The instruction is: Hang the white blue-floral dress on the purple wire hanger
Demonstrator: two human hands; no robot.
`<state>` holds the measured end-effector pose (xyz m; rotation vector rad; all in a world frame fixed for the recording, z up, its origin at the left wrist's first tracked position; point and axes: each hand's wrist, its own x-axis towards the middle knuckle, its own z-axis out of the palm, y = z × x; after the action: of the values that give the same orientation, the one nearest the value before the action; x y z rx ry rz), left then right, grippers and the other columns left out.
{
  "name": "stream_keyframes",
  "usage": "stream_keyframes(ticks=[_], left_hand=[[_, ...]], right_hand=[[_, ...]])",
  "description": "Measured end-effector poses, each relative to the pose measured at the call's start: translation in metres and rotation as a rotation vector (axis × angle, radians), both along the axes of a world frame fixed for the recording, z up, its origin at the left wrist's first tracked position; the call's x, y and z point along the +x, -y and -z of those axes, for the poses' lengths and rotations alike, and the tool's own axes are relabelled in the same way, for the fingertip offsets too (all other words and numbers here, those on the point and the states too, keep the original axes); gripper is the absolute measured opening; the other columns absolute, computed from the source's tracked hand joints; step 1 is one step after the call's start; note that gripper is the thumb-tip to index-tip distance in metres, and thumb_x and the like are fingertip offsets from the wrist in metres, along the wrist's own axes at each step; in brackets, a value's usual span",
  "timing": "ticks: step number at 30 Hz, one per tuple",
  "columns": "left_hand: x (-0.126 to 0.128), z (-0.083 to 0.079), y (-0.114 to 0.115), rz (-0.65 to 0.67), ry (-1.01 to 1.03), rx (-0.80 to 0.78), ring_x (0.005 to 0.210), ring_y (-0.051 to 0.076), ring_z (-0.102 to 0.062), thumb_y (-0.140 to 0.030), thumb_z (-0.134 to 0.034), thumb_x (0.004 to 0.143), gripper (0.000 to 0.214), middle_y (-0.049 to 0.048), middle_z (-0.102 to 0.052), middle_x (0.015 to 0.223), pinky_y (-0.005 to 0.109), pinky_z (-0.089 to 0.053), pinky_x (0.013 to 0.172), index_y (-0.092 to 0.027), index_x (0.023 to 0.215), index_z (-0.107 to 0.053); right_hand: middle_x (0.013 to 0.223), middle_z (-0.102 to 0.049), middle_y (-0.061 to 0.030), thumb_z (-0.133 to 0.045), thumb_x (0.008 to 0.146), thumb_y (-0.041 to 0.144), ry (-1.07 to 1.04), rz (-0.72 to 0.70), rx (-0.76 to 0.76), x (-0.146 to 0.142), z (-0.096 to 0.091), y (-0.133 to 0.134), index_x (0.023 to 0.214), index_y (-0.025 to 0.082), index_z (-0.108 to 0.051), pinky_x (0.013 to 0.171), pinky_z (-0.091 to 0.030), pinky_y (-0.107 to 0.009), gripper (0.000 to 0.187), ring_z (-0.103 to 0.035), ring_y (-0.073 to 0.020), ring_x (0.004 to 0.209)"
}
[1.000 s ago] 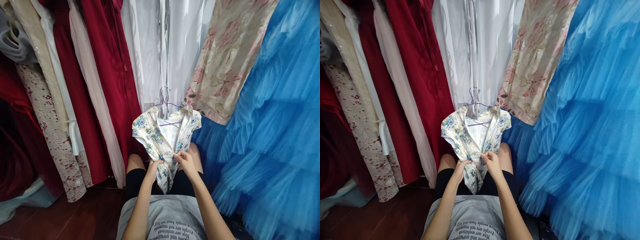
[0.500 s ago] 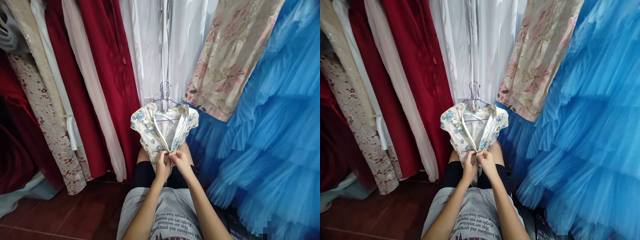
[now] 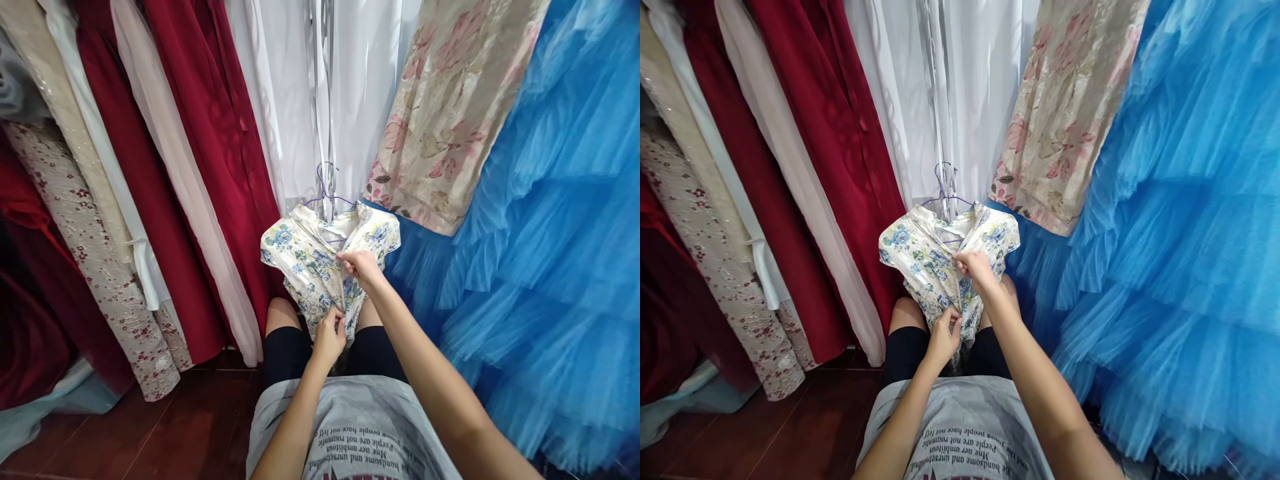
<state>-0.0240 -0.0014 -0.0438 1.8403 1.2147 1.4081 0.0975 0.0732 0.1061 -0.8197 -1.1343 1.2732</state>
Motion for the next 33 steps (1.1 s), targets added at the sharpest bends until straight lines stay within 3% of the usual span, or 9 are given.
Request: stream_keyframes(ticks=[6,10,12,15,20,23,26,29,33], left_hand=[[-0.006,0.012,-0.005,-0.016,-0.167,0.003,0.076,0.023,-0.060,-0.017,-0.053,0.086,0.010,0.0039,-0.062,0.081,0.031,-0.042,0.076,-0.023,0.089,-0.060],[-0.022,0.025,-0.010,0.016,-0.139,-0.068,0.072,0.022,-0.058,-0.014,-0.057,0.082,0.010,0.0024,-0.060,0.075,0.031,-0.041,0.076,-0.024,0.084,-0.061],[-0.032,0.016,-0.017,0.051,-0.130,-0.074,0.073,0.022,-0.059,-0.015,-0.060,0.080,0.009,0.0029,-0.062,0.075,0.032,-0.042,0.078,-0.023,0.081,-0.062],[-0.043,-0.031,-0.032,0.086,-0.038,0.023,0.081,0.024,-0.061,-0.022,-0.064,0.083,0.003,0.0057,-0.066,0.083,0.033,-0.044,0.083,-0.023,0.083,-0.067],[-0.041,-0.163,-0.069,-0.052,0.010,0.376,0.086,0.021,-0.064,-0.030,-0.054,0.095,0.034,0.0045,-0.068,0.092,0.033,-0.046,0.088,-0.025,0.128,-0.061],[-0.034,-0.217,-0.089,-0.061,-0.193,0.537,0.089,0.020,-0.063,-0.028,-0.051,0.097,0.023,0.0050,-0.068,0.093,0.033,-0.046,0.088,-0.020,0.111,-0.067],[-0.025,-0.237,-0.095,-0.109,-0.340,0.645,0.085,0.020,-0.060,-0.025,-0.053,0.096,0.017,0.0050,-0.066,0.088,0.031,-0.045,0.084,-0.017,0.089,-0.066],[-0.028,-0.242,-0.095,-0.190,-0.284,0.694,0.082,0.018,-0.058,-0.026,-0.052,0.097,0.018,0.0039,-0.063,0.085,0.029,-0.044,0.082,-0.016,0.087,-0.064],[-0.076,-0.250,-0.113,-0.406,0.034,0.656,0.082,0.016,-0.059,-0.027,-0.052,0.097,0.018,0.0027,-0.064,0.084,0.025,-0.044,0.080,-0.016,0.087,-0.063]], right_hand=[[0.046,-0.045,0.0046,-0.067,0.063,0.014,-0.041,0.017,0.010,-0.008,-0.075,-0.049,0.059,0.013,-0.059,0.039,-0.017,-0.021,0.009,-0.030,-0.0043,0.043],[0.047,-0.043,0.0057,-0.068,0.066,0.017,-0.039,0.016,0.052,-0.008,-0.085,-0.046,0.063,0.014,-0.059,0.039,-0.017,-0.020,0.009,-0.030,-0.0044,0.042],[0.048,-0.045,0.0048,-0.070,0.066,0.019,-0.022,-0.003,0.080,-0.008,-0.081,-0.040,0.064,0.014,-0.060,0.039,-0.020,-0.020,0.011,-0.032,-0.0051,0.043],[0.047,-0.047,0.0038,-0.071,0.068,0.023,0.016,-0.015,0.135,-0.009,-0.075,-0.032,0.065,0.015,-0.060,0.040,-0.024,-0.021,0.014,-0.035,-0.0062,0.042],[0.045,-0.046,0.0042,-0.068,0.071,0.023,0.086,-0.002,0.274,-0.002,-0.076,-0.021,0.062,0.016,-0.058,0.042,-0.024,-0.022,0.014,-0.034,-0.0065,0.041],[0.045,-0.044,0.0052,-0.068,0.071,0.022,0.101,0.007,0.326,0.004,-0.080,-0.021,0.062,0.017,-0.056,0.043,-0.025,-0.022,0.016,-0.034,-0.0064,0.041],[0.044,-0.042,0.0066,-0.067,0.072,0.025,0.109,0.061,0.323,-0.001,-0.073,-0.030,0.064,0.018,-0.056,0.043,-0.025,-0.022,0.016,-0.033,-0.0070,0.041],[0.045,-0.046,0.0057,-0.067,0.069,0.027,0.199,0.153,0.262,-0.014,-0.051,-0.039,0.063,0.018,-0.058,0.045,-0.028,-0.022,0.014,-0.037,-0.0085,0.044],[0.046,-0.049,0.0046,-0.068,0.062,0.027,0.269,0.132,0.204,-0.024,-0.014,-0.037,0.058,0.018,-0.058,0.048,-0.031,-0.022,0.014,-0.042,-0.0100,0.048]])
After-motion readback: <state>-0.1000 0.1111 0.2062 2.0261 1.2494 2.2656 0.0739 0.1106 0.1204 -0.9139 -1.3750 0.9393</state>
